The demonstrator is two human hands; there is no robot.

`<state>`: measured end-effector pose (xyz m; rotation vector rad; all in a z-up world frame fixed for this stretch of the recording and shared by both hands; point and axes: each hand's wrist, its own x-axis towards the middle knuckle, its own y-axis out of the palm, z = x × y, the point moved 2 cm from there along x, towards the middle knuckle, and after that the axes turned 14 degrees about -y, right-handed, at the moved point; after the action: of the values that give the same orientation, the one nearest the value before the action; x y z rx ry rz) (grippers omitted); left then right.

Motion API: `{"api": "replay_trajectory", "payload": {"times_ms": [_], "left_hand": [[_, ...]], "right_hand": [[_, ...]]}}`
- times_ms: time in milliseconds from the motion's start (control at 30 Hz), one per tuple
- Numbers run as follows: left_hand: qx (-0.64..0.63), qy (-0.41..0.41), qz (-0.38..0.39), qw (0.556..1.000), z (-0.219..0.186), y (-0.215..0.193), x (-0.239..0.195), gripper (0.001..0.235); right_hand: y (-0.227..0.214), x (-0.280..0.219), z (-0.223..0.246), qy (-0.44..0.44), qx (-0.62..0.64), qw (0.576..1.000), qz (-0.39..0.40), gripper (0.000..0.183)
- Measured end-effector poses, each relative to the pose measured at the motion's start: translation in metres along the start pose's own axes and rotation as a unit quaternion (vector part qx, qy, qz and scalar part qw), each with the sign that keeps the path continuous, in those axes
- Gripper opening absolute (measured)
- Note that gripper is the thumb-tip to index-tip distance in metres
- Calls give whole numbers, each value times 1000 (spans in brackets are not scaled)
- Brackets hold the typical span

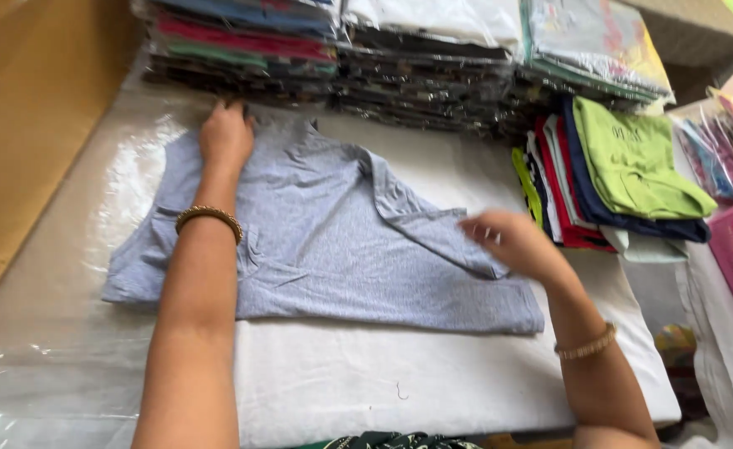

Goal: The person folds a lime green t-shirt and a grey t-shirt on a white table covered with plastic. They smooth the fabric, fold the sleeves and body, and then place the grey t-shirt into a clear plastic bag.

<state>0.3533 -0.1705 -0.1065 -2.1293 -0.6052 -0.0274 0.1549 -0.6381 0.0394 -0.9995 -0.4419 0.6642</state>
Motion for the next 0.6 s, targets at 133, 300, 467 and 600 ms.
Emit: {"api": "replay_trajectory", "payload": {"times_ms": [133, 300, 467, 600], "left_hand": [[27, -11, -31, 999, 2, 10, 5, 35], [37, -13, 14, 999, 14, 2, 15, 40], [-3, 55, -30, 998, 13, -8, 21, 27], [-332, -43, 31, 942, -17, -50, 7, 17]], "right_hand": [[-9, 36, -18, 111, 14, 991, -75, 41], [21, 51, -33, 147, -53, 987, -21, 32], [-12, 49, -76, 133, -164, 972, -101, 15], [-43, 53, -124, 216, -9, 926, -309, 15]]}}
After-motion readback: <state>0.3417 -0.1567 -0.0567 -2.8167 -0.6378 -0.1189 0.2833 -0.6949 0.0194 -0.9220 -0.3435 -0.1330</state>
